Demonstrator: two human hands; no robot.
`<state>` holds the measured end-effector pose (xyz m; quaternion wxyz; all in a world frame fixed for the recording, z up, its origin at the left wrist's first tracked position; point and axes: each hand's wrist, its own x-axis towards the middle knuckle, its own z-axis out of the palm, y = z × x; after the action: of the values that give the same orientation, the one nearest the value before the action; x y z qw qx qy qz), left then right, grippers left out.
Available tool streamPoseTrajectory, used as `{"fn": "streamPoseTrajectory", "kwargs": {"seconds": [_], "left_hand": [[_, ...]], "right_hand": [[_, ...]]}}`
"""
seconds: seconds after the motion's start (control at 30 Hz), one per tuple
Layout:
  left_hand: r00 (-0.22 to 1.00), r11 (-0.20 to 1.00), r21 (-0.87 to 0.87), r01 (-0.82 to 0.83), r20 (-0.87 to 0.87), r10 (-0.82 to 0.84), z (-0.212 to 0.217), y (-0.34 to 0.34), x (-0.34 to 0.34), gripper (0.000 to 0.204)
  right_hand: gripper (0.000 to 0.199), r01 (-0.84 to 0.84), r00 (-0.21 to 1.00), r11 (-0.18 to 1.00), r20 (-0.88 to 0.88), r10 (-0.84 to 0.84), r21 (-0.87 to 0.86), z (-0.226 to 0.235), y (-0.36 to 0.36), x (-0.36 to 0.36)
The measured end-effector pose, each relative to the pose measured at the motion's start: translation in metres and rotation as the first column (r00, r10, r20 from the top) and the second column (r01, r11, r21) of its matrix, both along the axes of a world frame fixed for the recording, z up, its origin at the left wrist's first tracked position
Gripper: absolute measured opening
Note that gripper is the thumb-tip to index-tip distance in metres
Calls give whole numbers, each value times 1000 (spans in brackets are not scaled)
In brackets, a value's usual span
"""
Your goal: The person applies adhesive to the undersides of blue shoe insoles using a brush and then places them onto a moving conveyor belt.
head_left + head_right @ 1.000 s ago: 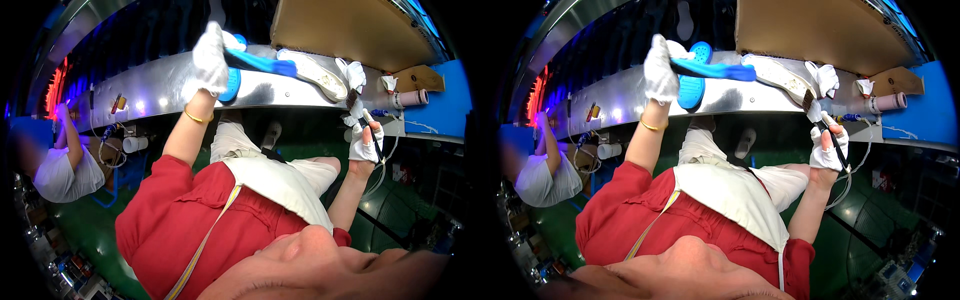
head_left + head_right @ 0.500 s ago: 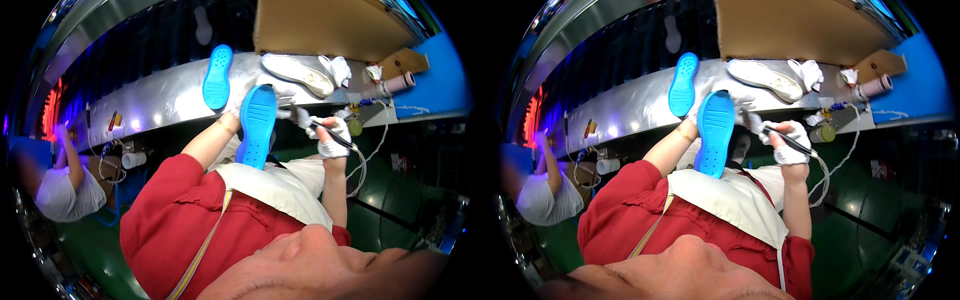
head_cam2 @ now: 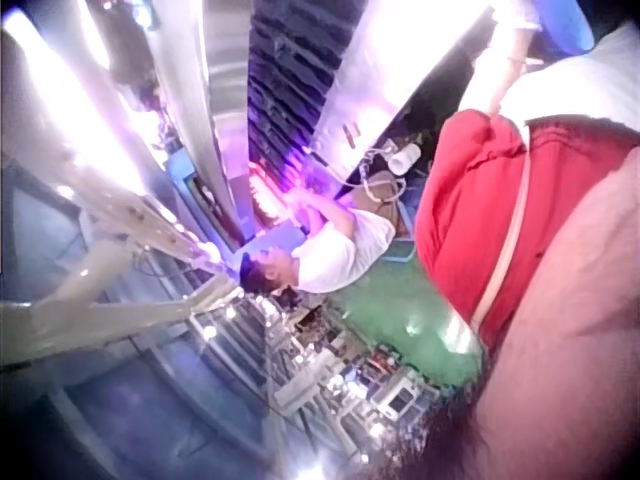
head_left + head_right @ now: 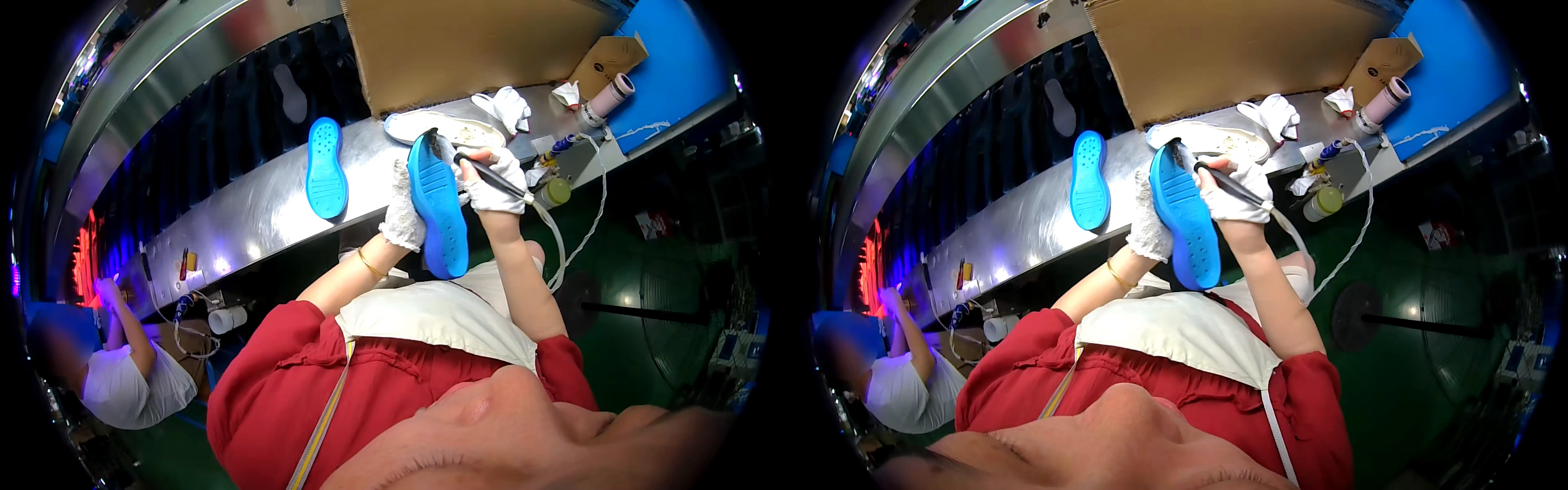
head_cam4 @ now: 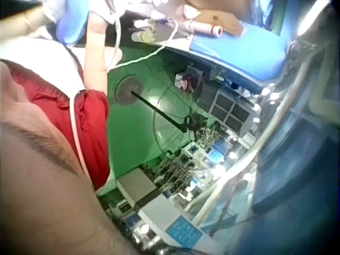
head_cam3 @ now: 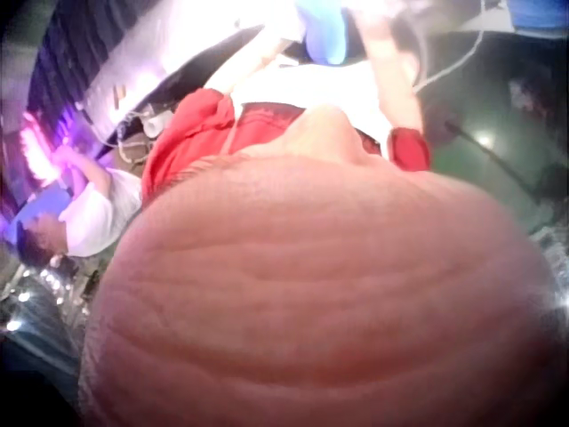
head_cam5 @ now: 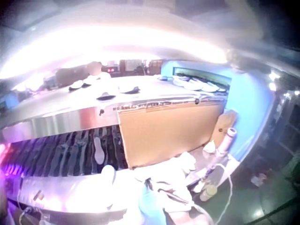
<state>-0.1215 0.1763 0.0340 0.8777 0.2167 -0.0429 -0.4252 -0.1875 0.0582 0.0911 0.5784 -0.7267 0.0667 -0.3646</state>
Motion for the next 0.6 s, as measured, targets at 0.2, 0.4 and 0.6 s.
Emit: {"fn": "streamPoseTrajectory", "kwargs": {"seconds": [0.2, 0.4, 0.6], "left_hand": [[996, 996, 8, -84, -10, 84, 2, -3, -3, 72], [985, 964, 222, -144, 121, 119, 3, 0, -6, 68], [996, 996, 83, 31, 85, -38, 0, 15, 5, 64]], "right_hand": [[17, -201, 979, 950, 24, 201, 238, 2, 3, -20], [18, -145, 987, 989, 64, 147, -33, -26, 16, -18], [18, -196, 981, 965, 29, 194, 173, -27, 12, -31]]}}
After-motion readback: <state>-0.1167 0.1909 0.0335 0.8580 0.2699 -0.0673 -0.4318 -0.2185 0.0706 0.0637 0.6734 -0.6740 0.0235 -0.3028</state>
